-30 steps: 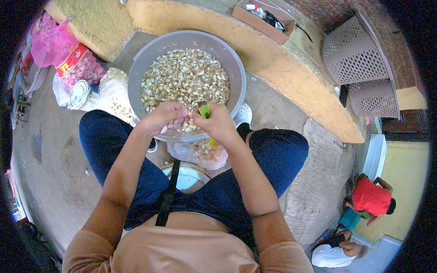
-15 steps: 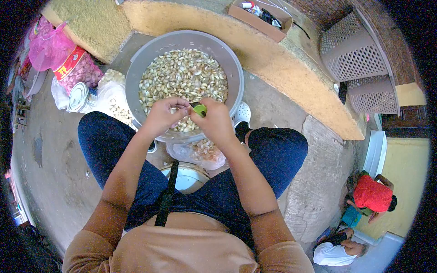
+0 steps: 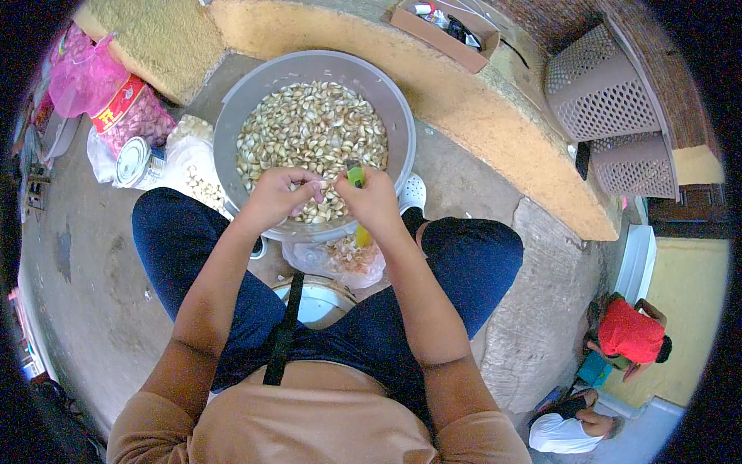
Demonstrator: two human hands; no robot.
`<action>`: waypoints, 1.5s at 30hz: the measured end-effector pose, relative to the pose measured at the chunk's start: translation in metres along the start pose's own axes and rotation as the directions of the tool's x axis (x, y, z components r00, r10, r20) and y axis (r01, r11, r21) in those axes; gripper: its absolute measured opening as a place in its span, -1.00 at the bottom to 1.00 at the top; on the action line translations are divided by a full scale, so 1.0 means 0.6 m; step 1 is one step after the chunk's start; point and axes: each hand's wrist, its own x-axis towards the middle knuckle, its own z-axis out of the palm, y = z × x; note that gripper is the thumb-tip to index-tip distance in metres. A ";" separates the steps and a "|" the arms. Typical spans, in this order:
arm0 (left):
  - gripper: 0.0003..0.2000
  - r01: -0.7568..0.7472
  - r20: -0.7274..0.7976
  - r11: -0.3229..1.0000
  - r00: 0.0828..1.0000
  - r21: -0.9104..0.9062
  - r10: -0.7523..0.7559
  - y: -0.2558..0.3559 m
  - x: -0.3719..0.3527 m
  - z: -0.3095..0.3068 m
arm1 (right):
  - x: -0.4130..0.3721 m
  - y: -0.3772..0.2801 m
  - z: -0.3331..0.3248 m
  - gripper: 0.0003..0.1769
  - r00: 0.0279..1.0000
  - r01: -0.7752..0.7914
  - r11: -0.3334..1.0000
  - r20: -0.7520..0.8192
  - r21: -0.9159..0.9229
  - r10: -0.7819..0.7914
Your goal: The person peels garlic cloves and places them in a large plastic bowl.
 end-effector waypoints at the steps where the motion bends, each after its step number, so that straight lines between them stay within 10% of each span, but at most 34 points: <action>1: -0.84 0.009 -0.005 1.000 1.000 -0.007 -0.009 0.000 0.000 0.000 | 0.000 0.000 0.000 -0.88 1.000 -0.004 1.000 0.006 0.004 0.004; 13: -0.86 -0.210 -0.079 0.931 0.967 0.299 0.244 -0.007 -0.002 0.003 | -0.015 -0.013 0.003 -0.82 0.886 0.445 0.791 0.078 -0.419 -0.457; 19: -0.86 -0.150 -0.042 0.955 0.985 0.257 0.166 -0.005 -0.001 -0.002 | -0.011 -0.024 -0.002 -0.89 0.997 0.081 0.990 0.020 -0.112 -0.079; 28: -0.85 -0.004 -0.050 1.000 0.999 0.000 0.004 0.004 0.000 0.002 | 0.001 -0.011 -0.004 -0.82 0.997 -0.032 0.962 0.077 0.272 0.012; 34: -0.89 -0.088 -0.177 0.996 0.980 0.000 0.086 -0.005 0.004 0.018 | -0.003 -0.010 -0.002 -0.78 0.995 0.102 0.988 -0.008 -0.116 -0.104; 40: -0.89 -0.263 -0.223 0.963 0.936 0.068 0.271 -0.035 0.014 0.032 | 0.000 -0.002 0.003 -0.82 0.995 0.069 0.998 -0.076 0.012 -0.068; 45: -0.88 -0.065 -0.139 0.994 0.989 -0.088 0.053 -0.034 0.012 0.030 | 0.004 0.004 0.004 -0.83 0.995 0.077 0.996 -0.054 -0.050 -0.080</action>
